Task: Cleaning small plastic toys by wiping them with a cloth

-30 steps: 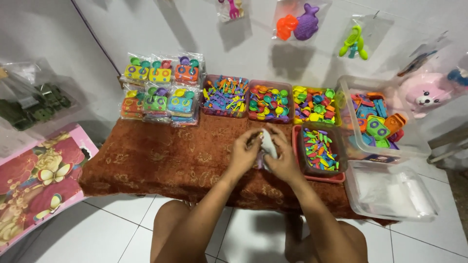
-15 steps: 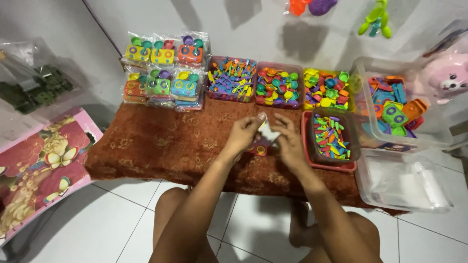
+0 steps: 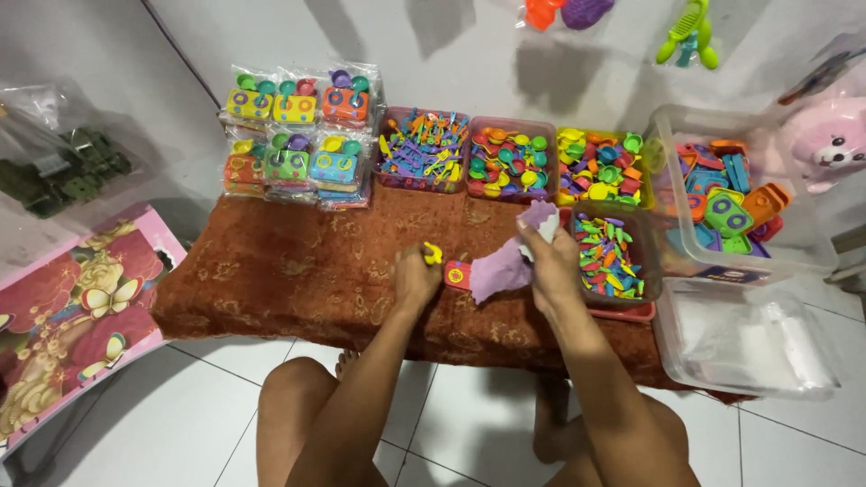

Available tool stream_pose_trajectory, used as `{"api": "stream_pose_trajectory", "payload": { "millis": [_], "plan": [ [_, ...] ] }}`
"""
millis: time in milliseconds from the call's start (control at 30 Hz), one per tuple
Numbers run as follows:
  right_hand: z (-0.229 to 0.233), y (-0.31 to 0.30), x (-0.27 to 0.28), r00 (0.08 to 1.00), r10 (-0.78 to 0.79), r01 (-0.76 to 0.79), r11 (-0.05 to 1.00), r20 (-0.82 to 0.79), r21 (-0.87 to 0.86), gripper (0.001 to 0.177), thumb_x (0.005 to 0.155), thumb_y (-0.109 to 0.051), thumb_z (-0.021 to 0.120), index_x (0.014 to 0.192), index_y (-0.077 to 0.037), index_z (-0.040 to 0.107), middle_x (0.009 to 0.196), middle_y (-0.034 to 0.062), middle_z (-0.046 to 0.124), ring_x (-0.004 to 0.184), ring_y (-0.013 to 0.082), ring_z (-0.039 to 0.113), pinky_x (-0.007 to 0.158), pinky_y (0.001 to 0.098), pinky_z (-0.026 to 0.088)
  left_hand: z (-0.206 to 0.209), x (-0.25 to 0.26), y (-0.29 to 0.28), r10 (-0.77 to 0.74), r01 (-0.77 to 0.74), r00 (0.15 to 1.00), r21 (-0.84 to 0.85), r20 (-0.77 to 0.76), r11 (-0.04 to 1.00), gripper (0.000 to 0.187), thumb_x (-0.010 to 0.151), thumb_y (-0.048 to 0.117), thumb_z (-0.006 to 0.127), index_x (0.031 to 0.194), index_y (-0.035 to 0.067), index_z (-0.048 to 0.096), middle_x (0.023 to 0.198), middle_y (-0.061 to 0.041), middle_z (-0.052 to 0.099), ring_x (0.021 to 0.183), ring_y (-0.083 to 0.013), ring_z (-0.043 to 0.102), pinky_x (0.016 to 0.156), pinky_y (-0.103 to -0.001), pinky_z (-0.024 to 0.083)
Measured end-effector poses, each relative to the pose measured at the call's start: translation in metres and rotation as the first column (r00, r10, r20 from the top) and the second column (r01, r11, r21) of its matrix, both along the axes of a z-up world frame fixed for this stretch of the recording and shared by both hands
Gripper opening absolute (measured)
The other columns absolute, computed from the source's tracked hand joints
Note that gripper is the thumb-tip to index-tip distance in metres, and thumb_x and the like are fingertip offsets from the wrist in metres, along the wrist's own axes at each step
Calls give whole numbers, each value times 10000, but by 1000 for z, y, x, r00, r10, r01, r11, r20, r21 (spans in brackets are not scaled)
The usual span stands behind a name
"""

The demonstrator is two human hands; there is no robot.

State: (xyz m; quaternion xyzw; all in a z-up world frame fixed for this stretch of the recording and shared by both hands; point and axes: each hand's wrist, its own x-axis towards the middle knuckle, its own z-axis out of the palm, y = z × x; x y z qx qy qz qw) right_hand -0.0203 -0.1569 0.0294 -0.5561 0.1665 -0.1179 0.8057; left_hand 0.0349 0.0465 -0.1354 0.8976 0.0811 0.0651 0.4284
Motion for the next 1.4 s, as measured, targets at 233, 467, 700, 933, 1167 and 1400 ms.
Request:
{"api": "stream_pose_trajectory", "payload": {
  "millis": [233,467,700,933,1167,1400],
  "plan": [
    [22,19,-13,992,104,-101,994,76,-41,249,850,-24,739,1077,-117,693,789,-12,701,630,76,683,570,232,587,49,-32,-8,112,-49,931,-184,349,982,353,711,21,632,1063,28,658,1322,-218,560,1297,-431,454,1092,-542,361],
    [33,37,-14,964,217,-242,956,155,167,344,787,77,675,1105,-53,658,831,74,706,640,179,702,574,318,608,44,-26,-25,338,3,917,-849,214,528,436,780,97,727,1201,25,642,1033,-131,635,1017,-266,583,956,-390,466],
    [9,1,32,963,126,13,862,238,-507,433,891,-50,747,1287,-42,571,1171,105,647,1108,228,629,881,389,580,76,-43,-9,253,-87,963,-996,-89,-20,554,827,410,588,1298,119,609,1213,-93,632,1150,-307,577,1056,-459,406],
    [-108,-92,194,983,-78,-86,602,-166,-793,185,859,-392,771,1038,-348,785,944,-140,750,943,115,728,824,310,539,110,-29,2,16,-245,952,-790,-306,-562,740,873,722,447,1394,212,575,1394,-55,629,1282,-348,570,1155,-529,345],
    [-139,-80,261,970,72,-242,300,-231,-923,132,842,-264,716,933,-275,809,910,13,772,992,270,729,878,398,564,131,-31,-1,-28,-314,927,-731,-375,-606,805,877,704,411,1478,178,512,1468,-95,557,1383,-382,475,1205,-524,296],
    [-141,-47,286,918,146,-381,70,-368,-922,282,806,-260,707,1066,-322,797,1021,24,787,1099,307,710,971,455,551,242,-61,4,19,-510,830,-771,-558,-382,776,957,657,272,1524,143,399,1485,-104,519,1413,-292,471,1205,-362,310]
  ]
}}
